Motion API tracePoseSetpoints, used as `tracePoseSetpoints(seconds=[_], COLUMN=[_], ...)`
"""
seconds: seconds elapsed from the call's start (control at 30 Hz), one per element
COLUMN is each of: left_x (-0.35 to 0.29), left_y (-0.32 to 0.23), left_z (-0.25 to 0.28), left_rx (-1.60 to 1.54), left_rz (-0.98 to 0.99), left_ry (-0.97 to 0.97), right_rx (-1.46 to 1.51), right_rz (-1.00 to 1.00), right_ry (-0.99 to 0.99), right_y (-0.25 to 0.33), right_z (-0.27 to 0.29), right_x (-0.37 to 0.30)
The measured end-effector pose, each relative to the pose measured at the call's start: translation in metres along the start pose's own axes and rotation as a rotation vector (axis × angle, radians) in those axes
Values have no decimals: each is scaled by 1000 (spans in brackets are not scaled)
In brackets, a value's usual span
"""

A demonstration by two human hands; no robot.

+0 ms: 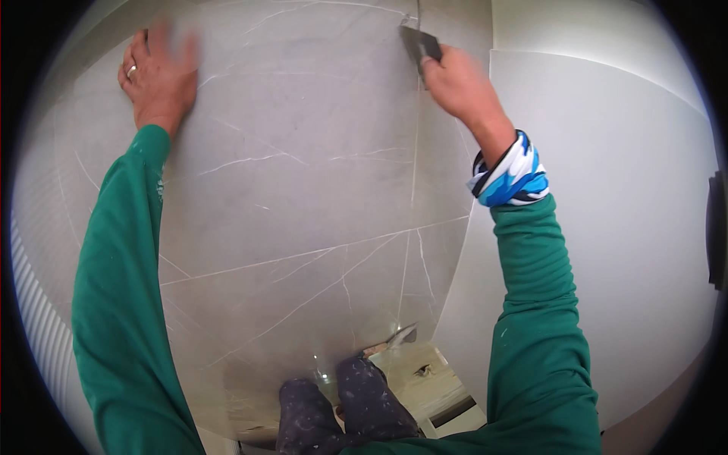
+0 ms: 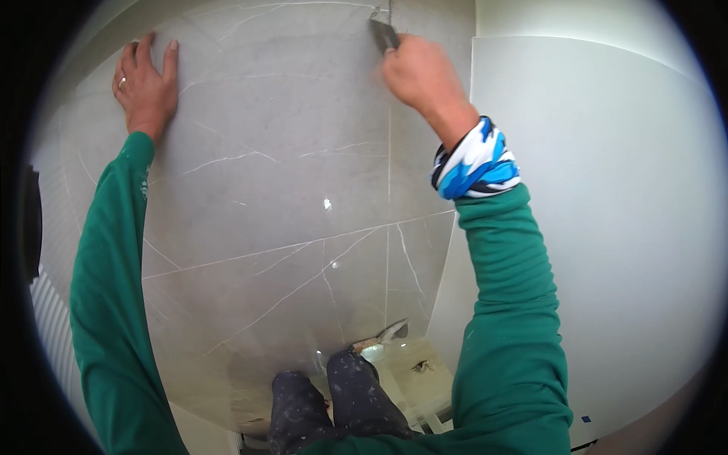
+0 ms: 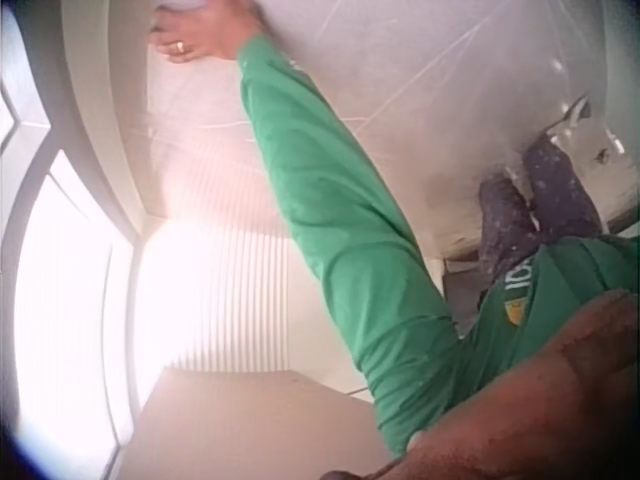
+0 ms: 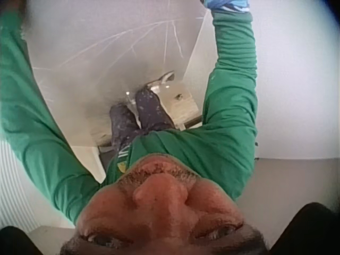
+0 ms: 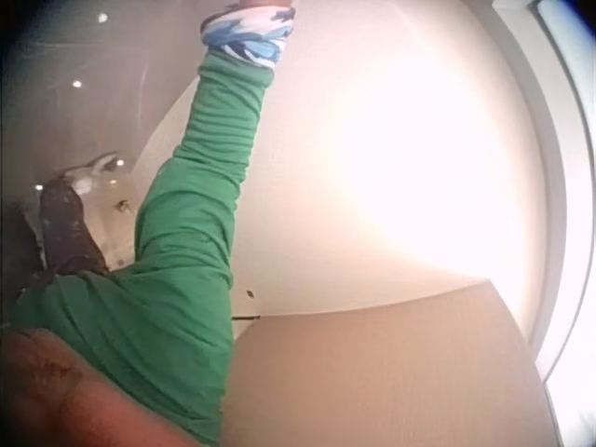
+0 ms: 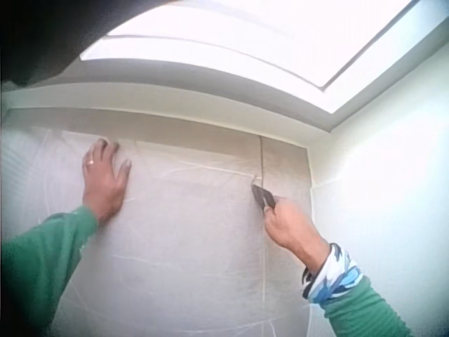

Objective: The person wipes a tile floor with a cloth and then uses a putty knife to apply a material into the seams between the tiles.

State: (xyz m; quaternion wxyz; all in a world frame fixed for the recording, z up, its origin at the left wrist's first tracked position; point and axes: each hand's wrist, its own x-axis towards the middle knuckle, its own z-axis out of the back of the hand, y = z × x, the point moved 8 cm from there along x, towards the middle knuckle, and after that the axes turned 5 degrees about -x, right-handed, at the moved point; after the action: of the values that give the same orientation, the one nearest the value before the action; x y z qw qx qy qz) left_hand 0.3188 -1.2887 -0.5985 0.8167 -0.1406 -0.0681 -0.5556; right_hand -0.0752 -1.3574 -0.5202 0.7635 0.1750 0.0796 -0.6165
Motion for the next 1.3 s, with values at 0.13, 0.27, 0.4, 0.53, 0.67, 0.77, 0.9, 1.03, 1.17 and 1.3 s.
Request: tracePoseSetpoints(seconds=[0.13,0.27,0.4,0.53,0.67,0.77,0.9,1.03,1.17,1.3], left_x=[-3,-5,-5,-2,-7,-6,-6,-8,-8,-6], left_y=[-7,-5,-1,-12,-6,-5,-10,-3,-4,-5], left_z=[0,0,3,2,2,4,7,3,3,2], left_rx=[-25,-43,-30,-47,-53,-55,-53,-89,-96,-94], left_rz=[7,4,1,15,-3,11,4,-2,-5,-7], left_ry=[2,11,24,41,47,47,68,26,38,47], right_rx=[-107,-82,-29,-238,-187,-16,47,37,43,-44], right_rz=[-107,-30,-66,-13,38,47,-82,-235,-209,-194], right_ry=[-63,-109,-93,-113,-69,100,-22,-61,-140,-224], right_y=[-28,8,-1,-53,22,15,-35,-40,-13,14], right_z=[7,-8,12,13,-4,-2,21,4,-11,-33], right_x=[13,7,29,85,42,26,-14,-52,-57,-53])
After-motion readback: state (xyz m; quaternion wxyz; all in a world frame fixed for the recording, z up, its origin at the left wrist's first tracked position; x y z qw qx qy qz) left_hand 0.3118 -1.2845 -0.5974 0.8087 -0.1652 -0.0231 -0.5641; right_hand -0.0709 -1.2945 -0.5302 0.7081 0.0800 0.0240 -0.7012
